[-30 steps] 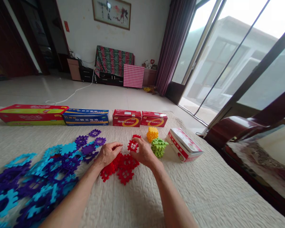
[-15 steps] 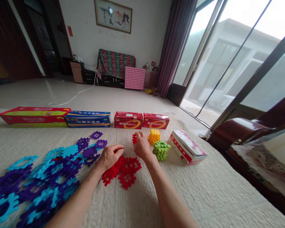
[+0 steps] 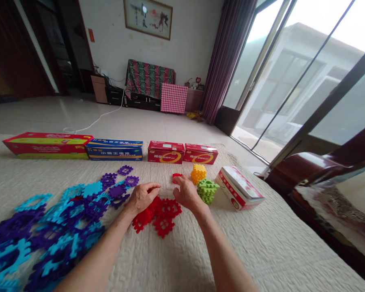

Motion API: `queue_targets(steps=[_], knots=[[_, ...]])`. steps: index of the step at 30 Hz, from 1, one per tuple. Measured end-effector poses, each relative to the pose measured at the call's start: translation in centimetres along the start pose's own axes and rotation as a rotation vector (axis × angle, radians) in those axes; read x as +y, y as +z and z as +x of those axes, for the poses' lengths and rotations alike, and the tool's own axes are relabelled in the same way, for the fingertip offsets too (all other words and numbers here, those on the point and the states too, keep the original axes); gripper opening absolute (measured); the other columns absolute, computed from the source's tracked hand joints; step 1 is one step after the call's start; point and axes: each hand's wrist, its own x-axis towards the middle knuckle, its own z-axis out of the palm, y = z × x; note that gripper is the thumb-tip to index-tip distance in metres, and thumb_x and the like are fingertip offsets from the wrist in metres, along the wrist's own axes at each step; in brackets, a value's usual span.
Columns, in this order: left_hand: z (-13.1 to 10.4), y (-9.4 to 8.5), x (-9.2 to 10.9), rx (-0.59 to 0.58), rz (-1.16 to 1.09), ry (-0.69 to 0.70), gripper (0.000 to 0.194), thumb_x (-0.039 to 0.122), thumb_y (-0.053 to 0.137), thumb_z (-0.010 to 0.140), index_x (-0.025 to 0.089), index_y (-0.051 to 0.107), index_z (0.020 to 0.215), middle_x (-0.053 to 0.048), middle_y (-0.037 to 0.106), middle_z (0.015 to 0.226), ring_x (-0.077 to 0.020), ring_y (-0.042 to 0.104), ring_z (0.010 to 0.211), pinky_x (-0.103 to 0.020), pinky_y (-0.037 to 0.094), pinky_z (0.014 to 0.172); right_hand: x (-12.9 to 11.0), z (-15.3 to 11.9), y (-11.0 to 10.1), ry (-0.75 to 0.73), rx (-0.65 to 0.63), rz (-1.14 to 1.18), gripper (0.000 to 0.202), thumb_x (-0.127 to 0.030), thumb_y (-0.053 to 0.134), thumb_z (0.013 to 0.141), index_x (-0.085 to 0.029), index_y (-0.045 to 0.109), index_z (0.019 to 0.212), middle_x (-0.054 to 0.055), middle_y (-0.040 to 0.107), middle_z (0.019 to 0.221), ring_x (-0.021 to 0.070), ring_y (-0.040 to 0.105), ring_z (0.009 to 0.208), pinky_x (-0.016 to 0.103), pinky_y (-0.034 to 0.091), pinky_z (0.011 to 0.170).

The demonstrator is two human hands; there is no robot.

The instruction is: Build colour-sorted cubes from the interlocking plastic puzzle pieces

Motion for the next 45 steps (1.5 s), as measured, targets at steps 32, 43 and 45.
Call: queue_targets(steps=[32, 43, 45], knots=[[0.3, 0.2, -0.2, 0.031, 0.039, -0.016, 0.023, 0.025, 0.053, 0.08, 0.021, 0.074, 0.09, -0.004, 0.075, 0.087, -0.0148, 0.068, 0.077, -0.022, 0.046, 0.07, 0.1, -1.8, -0.9, -0.085, -0.097, -0.006, 0.011, -0.01, 0.064, 0.069, -0.017, 0.059, 0.076, 0.004, 0.062, 0.085, 0.0146, 0.057, 0.078, 0.026, 0.044, 0.073], [0.2, 0.2, -0.2, 0.021, 0.024, -0.024, 0.026, 0.028, 0.052, 0.081, 0.02, 0.073, 0.094, -0.004, 0.075, 0.087, -0.0156, 0.067, 0.078, -0.024, 0.047, 0.072, 0.2, -1.8, -0.6, -0.096, -0.161, 0.045, 0.013, -0.006, 0.058, 0.069, -0.019, 0.059, 0.072, 0.002, 0.06, 0.083, 0.014, 0.056, 0.08, 0.026, 0.045, 0.075], [0.3, 0.2, -0.3, 0.02, 0.025, -0.029, 0.026, 0.028, 0.052, 0.081, 0.021, 0.073, 0.094, -0.004, 0.075, 0.089, -0.016, 0.068, 0.079, -0.024, 0.048, 0.073, 0.2, -1.7, -0.6, -0.095, -0.138, 0.044, 0.012, -0.008, 0.061, 0.069, -0.019, 0.059, 0.074, 0.001, 0.059, 0.082, 0.0134, 0.055, 0.076, 0.026, 0.045, 0.073]])
